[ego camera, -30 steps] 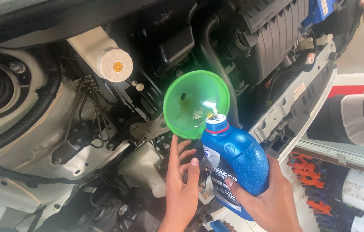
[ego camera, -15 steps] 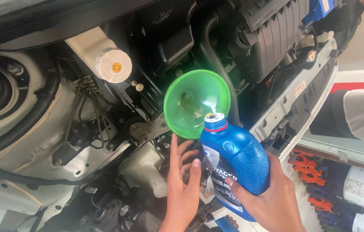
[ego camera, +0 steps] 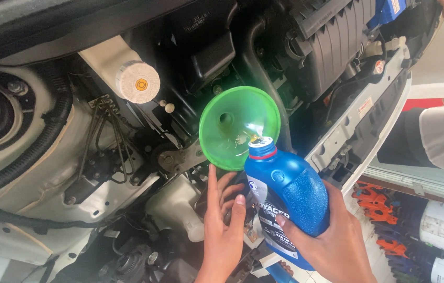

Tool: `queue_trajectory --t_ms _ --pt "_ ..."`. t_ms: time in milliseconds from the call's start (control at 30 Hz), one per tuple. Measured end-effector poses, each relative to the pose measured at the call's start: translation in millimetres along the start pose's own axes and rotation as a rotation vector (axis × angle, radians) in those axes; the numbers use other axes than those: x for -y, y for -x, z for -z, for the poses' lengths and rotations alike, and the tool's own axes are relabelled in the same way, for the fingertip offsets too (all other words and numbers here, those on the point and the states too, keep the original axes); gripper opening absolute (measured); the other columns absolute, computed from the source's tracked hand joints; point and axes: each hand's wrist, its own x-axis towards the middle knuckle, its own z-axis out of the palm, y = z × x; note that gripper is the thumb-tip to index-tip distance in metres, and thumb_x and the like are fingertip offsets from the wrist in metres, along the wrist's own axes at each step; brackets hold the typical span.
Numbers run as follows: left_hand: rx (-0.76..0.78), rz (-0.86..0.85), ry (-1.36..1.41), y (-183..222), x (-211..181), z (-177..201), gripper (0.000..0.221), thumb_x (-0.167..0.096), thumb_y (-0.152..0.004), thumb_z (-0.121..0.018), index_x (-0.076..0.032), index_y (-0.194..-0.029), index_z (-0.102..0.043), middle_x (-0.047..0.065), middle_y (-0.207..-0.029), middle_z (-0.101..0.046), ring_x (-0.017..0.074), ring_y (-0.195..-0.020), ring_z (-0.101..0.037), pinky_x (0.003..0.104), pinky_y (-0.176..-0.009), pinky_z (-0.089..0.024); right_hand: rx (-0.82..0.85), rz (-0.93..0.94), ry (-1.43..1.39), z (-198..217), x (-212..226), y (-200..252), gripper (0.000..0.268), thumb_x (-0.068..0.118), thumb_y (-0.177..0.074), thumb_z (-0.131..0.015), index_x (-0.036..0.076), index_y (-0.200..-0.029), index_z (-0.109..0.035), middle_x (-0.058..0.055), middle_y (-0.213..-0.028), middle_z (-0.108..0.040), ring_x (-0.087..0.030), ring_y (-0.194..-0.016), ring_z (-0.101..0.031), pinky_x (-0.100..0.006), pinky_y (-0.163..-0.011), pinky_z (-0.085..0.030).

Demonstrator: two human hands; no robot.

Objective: The person opens a blue motor oil bottle and pours oil into a car engine using a green funnel. They repeat the pouring action with multiple bottles, holding the funnel steady with one hand while pouring with the other.

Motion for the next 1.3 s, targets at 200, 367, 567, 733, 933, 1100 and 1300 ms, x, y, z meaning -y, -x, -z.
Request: queue_trajectory --t_ms 200,367,567,733,933,1100,1300 --pt "0.003 -0.006 0.006 0 1 0 0.079 -0.015 -0.098 -0.057 -0.009 -0.164 -0.013 0.012 -0.151 -0.052 0.0228 -0.125 -0.058 0.036 -0.101 -0.049 0.006 0.020 0.031 -1 -8 -2 0.103 0.040 -0.060 -0.092 0.009 -0.145 -0.043 -0.022 -0.102 -0.075 -0.033 -0.095 -0.078 -0.042 -0.084 -0.059" --pt "0.002 -0.007 0.008 1 1 0 0.081 -0.016 -0.098 -0.058 -0.009 -0.164 -0.012 0.012 -0.150 -0.053 0.0229 -0.124 -0.059 0.035 -0.099 -0.051 0.003 0.024 0.078 -1 -13 -4 0.105 0.042 -0.060 -0.092 0.008 -0.147 -0.043 -0.022 -0.102 -0.075 -0.034 -0.095 -0.078 -0.043 -0.084 -0.059" --pt "0.011 -0.015 0.016 0 2 0 0.082 -0.016 -0.098 -0.058 -0.008 -0.164 -0.010 0.012 -0.151 -0.052 0.0223 -0.123 -0.059 0.034 -0.096 -0.052 0.004 -0.004 0.084 0 -13 -5 0.104 0.041 -0.061 -0.090 0.007 -0.147 -0.043 -0.022 -0.104 -0.076 -0.034 -0.095 -0.079 -0.042 -0.085 -0.060" --pt "0.012 -0.019 0.055 1 4 0 0.082 -0.012 -0.097 -0.058 -0.007 -0.164 -0.010 0.013 -0.151 -0.052 0.0225 -0.122 -0.060 0.033 -0.094 -0.054 -0.008 0.016 0.082 -1 -12 -8 0.107 0.040 -0.061 -0.092 0.005 -0.149 -0.042 -0.022 -0.105 -0.074 -0.034 -0.093 -0.078 -0.043 -0.083 -0.059" --pt "0.021 -0.026 0.032 1 7 0 0.082 -0.010 -0.097 -0.057 -0.006 -0.164 -0.010 0.013 -0.151 -0.051 0.0223 -0.123 -0.060 0.034 -0.097 -0.052 -0.003 0.028 0.091 1 -10 -10 0.108 0.042 -0.060 -0.091 0.006 -0.149 -0.041 -0.022 -0.105 -0.075 -0.034 -0.093 -0.079 -0.042 -0.082 -0.059" --pt "0.026 -0.030 0.028 0 4 2 0.082 -0.011 -0.098 -0.057 -0.006 -0.164 -0.009 0.013 -0.151 -0.051 0.0225 -0.123 -0.059 0.034 -0.099 -0.051 -0.003 0.032 0.104 1 -8 -12 0.109 0.043 -0.061 -0.091 0.006 -0.150 -0.042 -0.022 -0.105 -0.075 -0.034 -0.094 -0.079 -0.043 -0.083 -0.059" --pt "0.022 -0.028 0.025 -1 2 1 0.083 -0.012 -0.096 -0.058 -0.006 -0.165 -0.011 0.014 -0.152 -0.051 0.0227 -0.125 -0.059 0.034 -0.100 -0.050 -0.015 0.027 0.127 3 -6 -13 0.108 0.043 -0.063 -0.091 0.007 -0.152 -0.043 -0.022 -0.105 -0.076 -0.034 -0.096 -0.078 -0.043 -0.085 -0.059"
